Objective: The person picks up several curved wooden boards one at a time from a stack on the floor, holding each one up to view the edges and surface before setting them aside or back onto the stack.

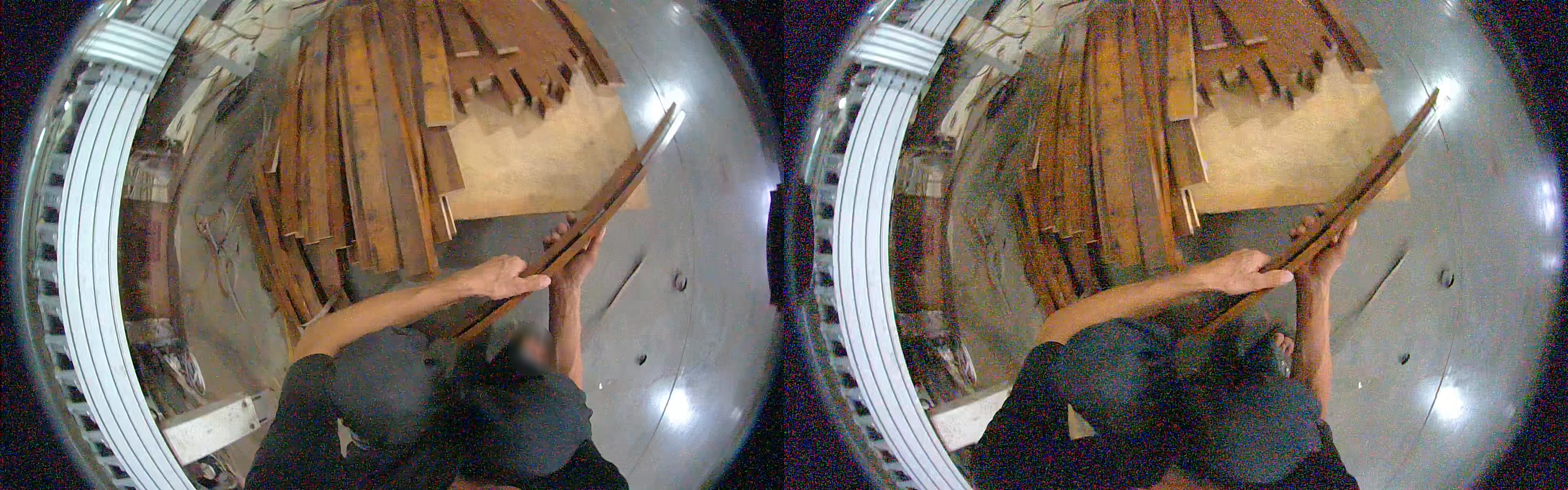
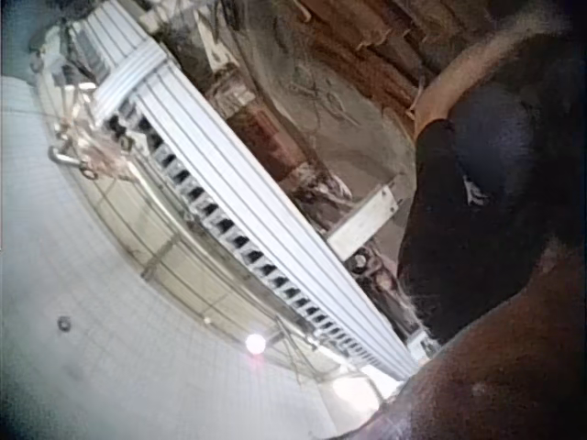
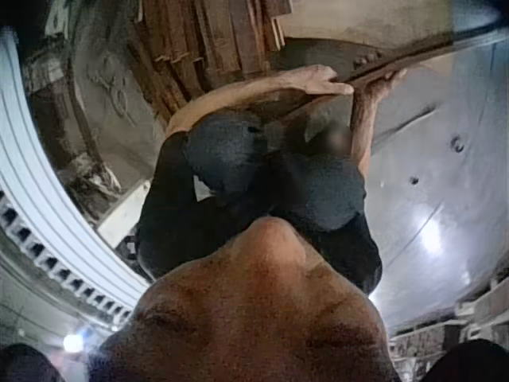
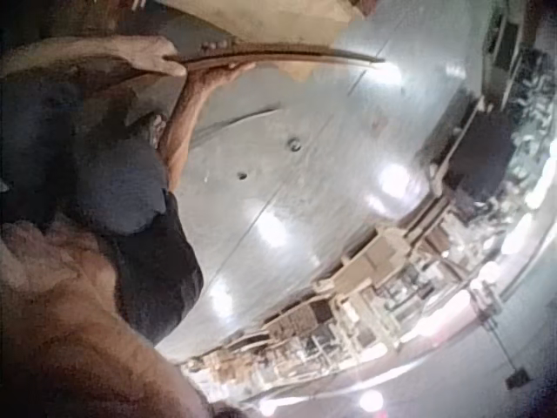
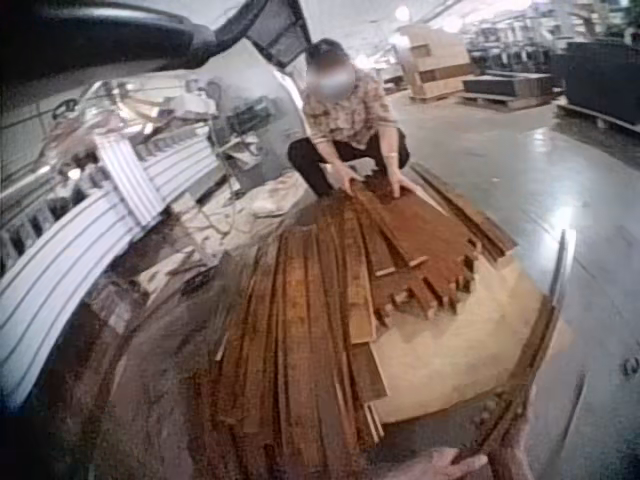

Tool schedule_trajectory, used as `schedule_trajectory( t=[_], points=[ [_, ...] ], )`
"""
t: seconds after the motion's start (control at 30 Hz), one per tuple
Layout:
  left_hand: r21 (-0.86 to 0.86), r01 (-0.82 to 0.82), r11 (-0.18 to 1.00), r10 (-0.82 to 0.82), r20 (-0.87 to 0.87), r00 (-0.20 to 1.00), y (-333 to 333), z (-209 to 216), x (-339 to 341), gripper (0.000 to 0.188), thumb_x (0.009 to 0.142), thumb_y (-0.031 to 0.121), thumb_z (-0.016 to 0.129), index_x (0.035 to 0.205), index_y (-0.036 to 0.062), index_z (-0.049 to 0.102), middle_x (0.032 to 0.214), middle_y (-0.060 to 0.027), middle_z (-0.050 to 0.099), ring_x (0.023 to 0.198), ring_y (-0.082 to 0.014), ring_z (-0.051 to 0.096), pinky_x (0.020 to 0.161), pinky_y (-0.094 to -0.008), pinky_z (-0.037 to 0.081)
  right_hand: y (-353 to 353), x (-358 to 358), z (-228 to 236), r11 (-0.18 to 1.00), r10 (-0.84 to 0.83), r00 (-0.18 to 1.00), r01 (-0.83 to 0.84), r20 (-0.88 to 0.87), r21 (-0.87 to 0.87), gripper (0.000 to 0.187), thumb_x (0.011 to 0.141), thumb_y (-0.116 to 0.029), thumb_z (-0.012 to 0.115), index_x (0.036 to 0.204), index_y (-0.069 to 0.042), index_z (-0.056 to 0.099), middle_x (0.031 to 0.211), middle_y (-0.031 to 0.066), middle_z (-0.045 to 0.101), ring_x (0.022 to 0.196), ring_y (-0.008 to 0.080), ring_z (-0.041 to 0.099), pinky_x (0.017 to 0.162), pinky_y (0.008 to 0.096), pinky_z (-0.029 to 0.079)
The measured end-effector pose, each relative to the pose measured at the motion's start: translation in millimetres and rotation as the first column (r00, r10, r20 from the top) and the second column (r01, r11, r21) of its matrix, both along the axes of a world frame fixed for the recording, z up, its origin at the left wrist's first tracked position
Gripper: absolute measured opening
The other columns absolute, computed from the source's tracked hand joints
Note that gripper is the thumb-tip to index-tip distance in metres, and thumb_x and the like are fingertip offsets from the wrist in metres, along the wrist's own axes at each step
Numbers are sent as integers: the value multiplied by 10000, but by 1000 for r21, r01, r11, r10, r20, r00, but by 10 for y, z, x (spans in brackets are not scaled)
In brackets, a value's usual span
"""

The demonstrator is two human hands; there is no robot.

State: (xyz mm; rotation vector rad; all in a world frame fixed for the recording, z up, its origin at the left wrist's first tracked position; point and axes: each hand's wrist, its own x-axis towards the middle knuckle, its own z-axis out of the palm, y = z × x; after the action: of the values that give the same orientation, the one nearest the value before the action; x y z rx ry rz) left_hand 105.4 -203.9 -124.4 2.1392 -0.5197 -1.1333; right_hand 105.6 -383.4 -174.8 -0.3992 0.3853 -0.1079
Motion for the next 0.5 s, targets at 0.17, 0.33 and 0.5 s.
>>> schedule_trajectory(
  t=[0.17,0.33,0.5],
  points=[
    [-452,-302,839,468,318,825,325,667,-34,441,862,384,720,1066,-2,659,1016,-188,689,875,-297,667,779,-416,540,-12,25,-73,997,16,999,-18,40,69,616,935,-636,490,1015,-30,570,710,50,546,630,206,524,591,338,409],
    [-217,-645,733,363,926,101,1350,960,338,718,759,315,800,1313,-42,518,1368,-244,501,1257,-399,466,1087,-461,362,-37,51,73,999,-24,998,26,-55,37,588,930,-627,506,987,-46,581,691,35,531,626,198,507,599,343,417],
    [-204,-761,616,524,827,203,1874,399,134,705,778,335,744,1274,-117,529,1465,-299,388,1366,-424,372,1150,-463,286,126,81,169,998,4,996,2,-86,65,572,936,-619,502,969,-55,586,680,24,513,624,198,494,600,348,423]
  ],
)
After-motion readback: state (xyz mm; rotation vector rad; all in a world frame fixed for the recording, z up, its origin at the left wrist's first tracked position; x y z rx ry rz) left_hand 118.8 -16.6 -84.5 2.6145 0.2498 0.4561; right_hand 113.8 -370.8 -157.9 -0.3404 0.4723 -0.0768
